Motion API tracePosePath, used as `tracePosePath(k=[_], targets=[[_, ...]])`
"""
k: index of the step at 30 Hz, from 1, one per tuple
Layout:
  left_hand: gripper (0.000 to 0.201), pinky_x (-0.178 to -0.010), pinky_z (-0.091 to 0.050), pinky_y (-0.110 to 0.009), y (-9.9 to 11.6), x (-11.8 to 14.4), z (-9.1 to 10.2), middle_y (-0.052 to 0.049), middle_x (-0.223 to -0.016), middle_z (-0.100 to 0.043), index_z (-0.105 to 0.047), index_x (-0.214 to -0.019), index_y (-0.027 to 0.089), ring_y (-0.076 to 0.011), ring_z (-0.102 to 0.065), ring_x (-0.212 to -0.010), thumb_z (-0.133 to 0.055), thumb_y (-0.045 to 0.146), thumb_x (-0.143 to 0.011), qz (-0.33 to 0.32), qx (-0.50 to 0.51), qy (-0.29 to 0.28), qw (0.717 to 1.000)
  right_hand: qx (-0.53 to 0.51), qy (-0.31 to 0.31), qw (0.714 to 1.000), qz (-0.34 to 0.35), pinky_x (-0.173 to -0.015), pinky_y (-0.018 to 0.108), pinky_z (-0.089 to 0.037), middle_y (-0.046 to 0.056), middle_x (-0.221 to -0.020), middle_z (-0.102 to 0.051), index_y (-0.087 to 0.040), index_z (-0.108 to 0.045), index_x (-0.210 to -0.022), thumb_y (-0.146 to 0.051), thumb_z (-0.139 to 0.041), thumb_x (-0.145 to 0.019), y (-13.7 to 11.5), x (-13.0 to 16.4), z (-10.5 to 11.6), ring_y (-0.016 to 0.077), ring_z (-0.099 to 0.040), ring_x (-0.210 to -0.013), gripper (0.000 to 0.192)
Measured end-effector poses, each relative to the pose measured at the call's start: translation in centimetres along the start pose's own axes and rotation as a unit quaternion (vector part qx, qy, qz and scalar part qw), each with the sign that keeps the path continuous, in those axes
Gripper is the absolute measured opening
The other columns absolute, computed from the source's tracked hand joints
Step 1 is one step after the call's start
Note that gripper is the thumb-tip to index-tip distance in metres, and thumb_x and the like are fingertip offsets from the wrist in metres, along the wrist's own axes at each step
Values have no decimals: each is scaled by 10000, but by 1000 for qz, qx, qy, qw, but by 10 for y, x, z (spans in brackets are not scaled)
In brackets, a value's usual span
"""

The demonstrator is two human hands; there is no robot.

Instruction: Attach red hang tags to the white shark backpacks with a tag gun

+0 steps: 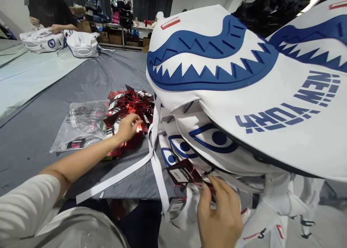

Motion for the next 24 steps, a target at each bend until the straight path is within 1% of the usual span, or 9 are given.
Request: tracePosePath(k=[3, 5, 8, 10, 14, 17, 18, 21, 24], targets=[[229, -946, -431, -369, -52, -42, 6, -162, -1185, -651, -627, -1109, 116, -282, -559, -1140, -488, 250, -986, 86, -64, 16, 994, 102, 20, 993, 58, -933, 501, -468, 174, -1141, -691, -144, -691, -1108, -321, -527, -961, -15, 2, -2, 355, -650, -1049, 282], [246, -951, -423, -389, -70, -65, 1, -179, -1195, -652, -629, -1123, 109, -311, -546, -1159, -542, 266, -954, 108, -90, 2, 990, 98, 14, 991, 94, -902, 480, -477, 139, -1077, -714, -173, -687, -1079, -284, -550, -950, -32, 0, -15, 321, -669, -975, 219], [245, -963, -412, -398, -78, -86, -9, -197, -1193, -657, -632, -1131, 95, -312, -562, -1160, -518, 185, -933, 118, -114, -24, 986, -55, -43, 990, 126, -905, 398, -502, 109, -1027, -707, -179, -669, -1057, -215, -536, -955, -62, -6, -56, 241, -667, -963, 171], [268, -952, -416, -396, -78, -91, -11, -197, -1156, -675, -647, -1112, 96, -303, -597, -1129, -455, 116, -925, 114, -123, -42, 985, -166, -111, 975, 100, -909, 359, -514, 102, -1029, -697, -181, -669, -1047, -214, -506, -965, -82, -17, -96, 214, -659, -988, 185], [296, -902, -435, -369, -79, -87, -1, -181, -1108, -702, -676, -1067, 124, -294, -648, -1075, -414, 122, -929, 92, -131, -66, 985, -308, -231, 923, -15, -917, 387, -520, 111, -1176, -684, -197, -654, -1191, -303, -466, -963, -122, -63, -190, 236, -642, -1063, 314], [276, -819, -450, -330, -78, -78, 9, -160, -1068, -723, -688, -1056, 150, -287, -677, -1018, -447, 181, -926, 78, -131, -88, 984, -375, -316, 869, -69, -1129, 414, -377, 99, -1410, -571, -189, -589, -1334, -277, -386, -987, -156, -109, -257, 217, -514, -1304, 412], [259, -783, -450, -314, -77, -74, 12, -152, -1042, -731, -695, -1036, 155, -283, -686, -988, -468, 200, -917, 73, -129, -101, 984, -375, -332, 862, -84, -1145, 423, -358, 101, -1409, -572, -181, -590, -1341, -273, -381, -992, -166, -123, -275, 219, -502, -1319, 417], [189, -700, -428, -267, -76, -57, 25, -99, -969, -750, -705, -934, 180, -247, -693, -907, -537, 251, -885, 41, -111, -150, 981, -354, -346, 860, -128, -1141, 479, -338, 168, -1322, -619, -102, -616, -1315, -271, -474, -972, -192, -150, -307, 277, -525, -1289, 407], [224, -680, -410, -244, -84, -36, 44, -40, -951, -749, -683, -939, 203, -200, -675, -859, -483, 301, -915, 3, -78, -170, 982, -346, -329, 866, -149, -1110, 417, -384, 157, -1335, -614, -97, -566, -1376, -250, -554, -950, -202, -154, -305, 251, -555, -1259, 453]])
Point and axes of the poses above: each hand's wrist, its own x-axis away from the middle knuckle, its own z-axis out of the back of the hand, y = z × x, the point moved 1 cm from there along -x, towards the middle knuckle
